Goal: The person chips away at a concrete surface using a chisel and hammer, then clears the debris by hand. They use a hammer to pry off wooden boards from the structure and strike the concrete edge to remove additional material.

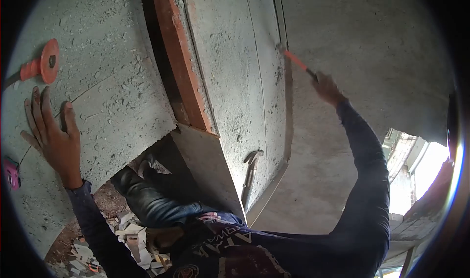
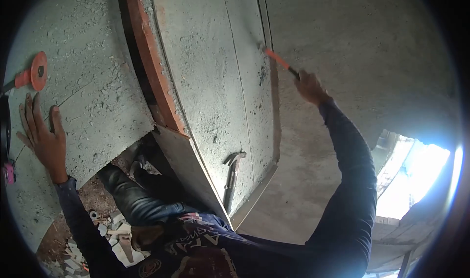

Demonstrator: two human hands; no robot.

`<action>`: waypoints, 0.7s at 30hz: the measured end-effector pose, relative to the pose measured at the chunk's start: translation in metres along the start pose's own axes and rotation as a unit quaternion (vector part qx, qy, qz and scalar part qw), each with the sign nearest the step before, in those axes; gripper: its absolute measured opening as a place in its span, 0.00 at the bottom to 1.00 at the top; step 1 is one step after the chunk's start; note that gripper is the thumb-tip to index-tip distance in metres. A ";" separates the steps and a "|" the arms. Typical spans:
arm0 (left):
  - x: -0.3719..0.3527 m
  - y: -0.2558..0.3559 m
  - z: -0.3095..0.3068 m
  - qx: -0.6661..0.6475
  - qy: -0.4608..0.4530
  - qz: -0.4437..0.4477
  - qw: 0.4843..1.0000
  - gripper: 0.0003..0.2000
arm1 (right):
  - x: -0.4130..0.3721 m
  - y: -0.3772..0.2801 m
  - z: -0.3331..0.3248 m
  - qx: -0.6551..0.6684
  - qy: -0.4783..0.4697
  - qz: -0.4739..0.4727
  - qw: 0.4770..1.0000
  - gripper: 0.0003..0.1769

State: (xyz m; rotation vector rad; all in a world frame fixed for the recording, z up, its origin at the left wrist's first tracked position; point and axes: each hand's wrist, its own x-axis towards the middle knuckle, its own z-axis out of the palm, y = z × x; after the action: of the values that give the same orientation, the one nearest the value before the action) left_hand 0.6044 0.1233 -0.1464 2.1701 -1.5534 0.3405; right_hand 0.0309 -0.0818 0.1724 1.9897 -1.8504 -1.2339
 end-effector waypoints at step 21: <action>-0.002 -0.007 0.008 -0.004 0.011 0.027 1.000 0.24 | 0.025 -0.102 -0.163 0.137 0.351 -0.263 0.888 0.19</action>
State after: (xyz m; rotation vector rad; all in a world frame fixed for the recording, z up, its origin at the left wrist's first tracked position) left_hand 0.6096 0.1223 -0.1559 2.1147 -1.6024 0.3736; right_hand 0.2109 -0.1475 0.2035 2.7056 -1.1992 -0.2046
